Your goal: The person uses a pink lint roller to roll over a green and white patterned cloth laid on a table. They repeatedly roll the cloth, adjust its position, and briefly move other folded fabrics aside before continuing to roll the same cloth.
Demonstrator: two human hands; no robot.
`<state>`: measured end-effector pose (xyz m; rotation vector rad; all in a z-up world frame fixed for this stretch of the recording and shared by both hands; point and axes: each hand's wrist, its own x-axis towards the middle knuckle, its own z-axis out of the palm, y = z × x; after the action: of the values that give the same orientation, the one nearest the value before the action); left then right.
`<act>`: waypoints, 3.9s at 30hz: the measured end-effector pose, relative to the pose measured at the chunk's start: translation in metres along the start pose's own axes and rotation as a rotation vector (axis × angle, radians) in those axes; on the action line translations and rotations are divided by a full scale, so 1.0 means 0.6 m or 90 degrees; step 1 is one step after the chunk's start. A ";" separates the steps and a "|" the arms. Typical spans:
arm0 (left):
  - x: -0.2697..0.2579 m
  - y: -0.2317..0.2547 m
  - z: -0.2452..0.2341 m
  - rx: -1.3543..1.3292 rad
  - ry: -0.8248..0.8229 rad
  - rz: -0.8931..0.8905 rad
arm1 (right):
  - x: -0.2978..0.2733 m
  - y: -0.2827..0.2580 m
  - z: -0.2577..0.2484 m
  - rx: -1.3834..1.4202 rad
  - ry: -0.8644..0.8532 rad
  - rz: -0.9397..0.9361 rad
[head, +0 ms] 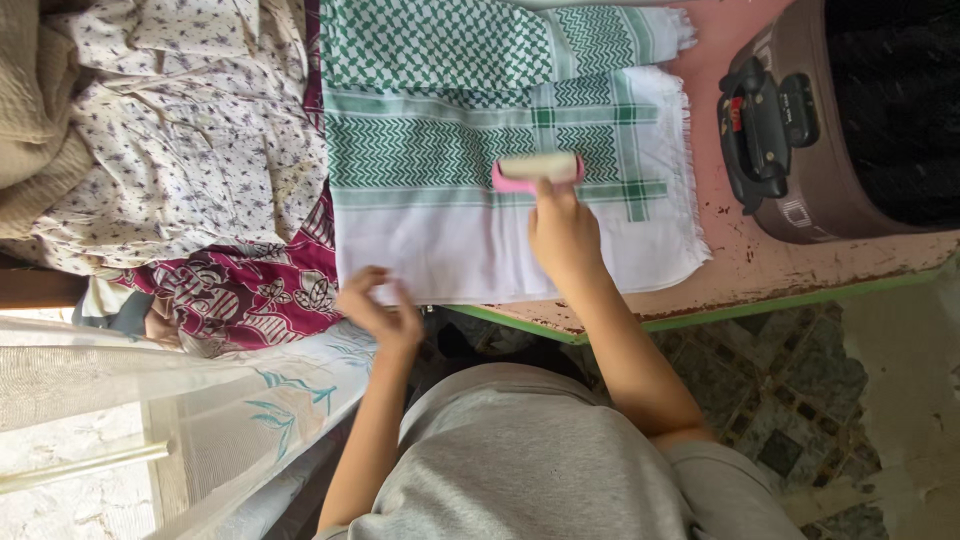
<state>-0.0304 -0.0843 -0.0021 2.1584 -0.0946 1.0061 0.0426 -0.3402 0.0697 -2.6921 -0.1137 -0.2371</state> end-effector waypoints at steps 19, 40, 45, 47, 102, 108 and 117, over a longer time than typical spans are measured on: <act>0.011 0.144 0.088 -0.030 -0.270 -0.066 | -0.120 0.013 -0.159 0.070 -0.212 -0.112; -0.033 0.210 0.175 0.092 -0.380 0.003 | -0.125 0.217 -0.246 -0.062 -0.269 -0.046; -0.042 0.209 0.185 0.057 -0.399 0.040 | -0.092 0.180 -0.179 0.186 -0.210 -0.106; -0.040 0.204 0.181 0.062 -0.399 0.036 | -0.093 0.193 -0.188 0.158 -0.217 -0.095; -0.042 0.206 0.175 0.088 -0.396 0.015 | 0.072 0.221 -0.013 -0.063 0.046 -0.002; -0.039 0.208 0.174 0.081 -0.395 0.009 | -0.093 0.213 -0.111 -0.108 -0.162 0.020; -0.037 0.215 0.173 0.083 -0.390 0.004 | -0.132 0.238 -0.148 -0.090 -0.177 0.026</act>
<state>-0.0253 -0.2503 0.0158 2.5193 -0.3315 0.3298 -0.0316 -0.5103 0.0753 -2.8503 -0.1295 0.1487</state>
